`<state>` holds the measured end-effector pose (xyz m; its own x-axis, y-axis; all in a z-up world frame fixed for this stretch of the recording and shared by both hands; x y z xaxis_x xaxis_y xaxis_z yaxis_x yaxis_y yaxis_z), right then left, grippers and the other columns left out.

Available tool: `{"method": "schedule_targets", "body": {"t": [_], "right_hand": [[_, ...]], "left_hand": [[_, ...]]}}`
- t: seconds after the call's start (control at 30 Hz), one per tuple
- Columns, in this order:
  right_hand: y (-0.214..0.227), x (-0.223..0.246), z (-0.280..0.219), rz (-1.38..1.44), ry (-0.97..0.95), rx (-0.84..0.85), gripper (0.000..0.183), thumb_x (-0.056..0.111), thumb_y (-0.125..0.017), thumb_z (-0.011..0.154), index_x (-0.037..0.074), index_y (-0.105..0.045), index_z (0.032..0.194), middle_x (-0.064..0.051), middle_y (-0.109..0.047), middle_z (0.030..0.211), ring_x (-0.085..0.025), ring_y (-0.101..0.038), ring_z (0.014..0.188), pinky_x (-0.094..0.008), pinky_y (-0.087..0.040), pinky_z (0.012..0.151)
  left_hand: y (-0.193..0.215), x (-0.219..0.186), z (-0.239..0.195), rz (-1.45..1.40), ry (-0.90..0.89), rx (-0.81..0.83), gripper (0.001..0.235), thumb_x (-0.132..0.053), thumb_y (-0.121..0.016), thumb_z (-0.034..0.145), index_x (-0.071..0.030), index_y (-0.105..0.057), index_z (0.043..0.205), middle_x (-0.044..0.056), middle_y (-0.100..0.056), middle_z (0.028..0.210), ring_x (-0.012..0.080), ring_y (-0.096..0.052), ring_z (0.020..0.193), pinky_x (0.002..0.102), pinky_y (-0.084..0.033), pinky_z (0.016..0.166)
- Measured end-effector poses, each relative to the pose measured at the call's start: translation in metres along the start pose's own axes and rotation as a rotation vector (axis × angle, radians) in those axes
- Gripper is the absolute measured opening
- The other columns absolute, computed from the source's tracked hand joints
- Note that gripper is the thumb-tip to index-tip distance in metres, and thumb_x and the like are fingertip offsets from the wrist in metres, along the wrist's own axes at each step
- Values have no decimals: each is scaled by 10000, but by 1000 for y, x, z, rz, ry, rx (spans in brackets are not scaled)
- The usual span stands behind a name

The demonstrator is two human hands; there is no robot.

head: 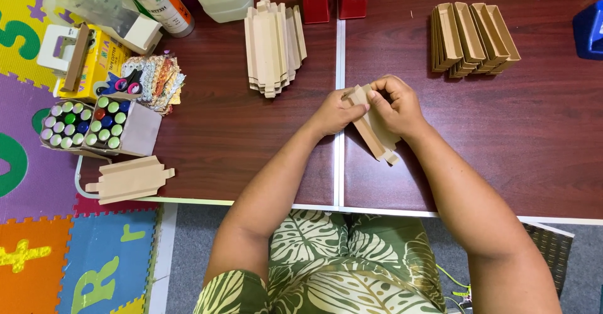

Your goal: Assembling small wooden box frames by folding pre-cut wooden slats and stacking the finished products.

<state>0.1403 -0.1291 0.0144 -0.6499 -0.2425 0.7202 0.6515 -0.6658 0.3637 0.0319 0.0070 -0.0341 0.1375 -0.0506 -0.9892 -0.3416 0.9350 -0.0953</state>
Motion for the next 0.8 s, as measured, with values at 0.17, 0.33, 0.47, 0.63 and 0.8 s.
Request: {"method": "schedule_targets", "body": {"t": [0.17, 0.33, 0.47, 0.63, 0.8], "right_hand": [[1, -9, -3, -10, -13, 1, 147, 99, -702, 1018, 48, -683, 881, -136, -614, 781, -363, -638, 776, -415, -492, 715], [2, -14, -7, -6, -83, 13, 234, 127, -710, 1043, 28, -654, 839, -164, -568, 700, -345, -602, 682, -414, -466, 658], [0, -6, -7, 107, -192, 1, 180, 124, -677, 1070, 6, -685, 933, -109, -572, 679, -183, -583, 690, -358, -464, 635], [-1, 2, -8, 83, -266, -14, 113, 48, -748, 952, 15, -723, 1057, -67, -617, 735, -148, -577, 708, -310, -451, 619], [8, -17, -8, 4, -241, -86, 158, 19, -780, 934, 17, -715, 1078, -107, -625, 795, -196, -597, 749, -349, -455, 639]], "left_hand": [[1, 12, 3, 31, -2, 7, 141, -70, -785, 790, -87, -745, 924, 22, -731, 795, 123, -651, 749, 319, -564, 710], [2, -8, -3, -29, 8, -58, 179, -88, -811, 770, -89, -744, 937, 45, -746, 784, 132, -674, 710, 298, -574, 644], [10, -35, -7, -64, -14, -245, 209, -141, -809, 806, -66, -708, 972, 43, -721, 794, 128, -670, 695, 278, -568, 599], [21, -32, 3, -200, 36, -461, 193, -124, -788, 794, -16, -673, 905, 39, -621, 654, 121, -601, 500, 232, -486, 402], [16, -31, 1, -241, 96, -396, 186, -69, -724, 761, 25, -664, 910, 105, -630, 609, 169, -632, 449, 281, -464, 371]]}}
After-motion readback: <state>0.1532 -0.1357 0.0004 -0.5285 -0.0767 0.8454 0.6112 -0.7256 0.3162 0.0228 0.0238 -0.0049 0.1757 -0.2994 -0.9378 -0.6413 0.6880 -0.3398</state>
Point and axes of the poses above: each hand's wrist, its own z-axis towards the middle knuckle, its own y-axis out of the back of the hand, x = y × z, the point moved 3 cm from there along z, towards the middle knuckle
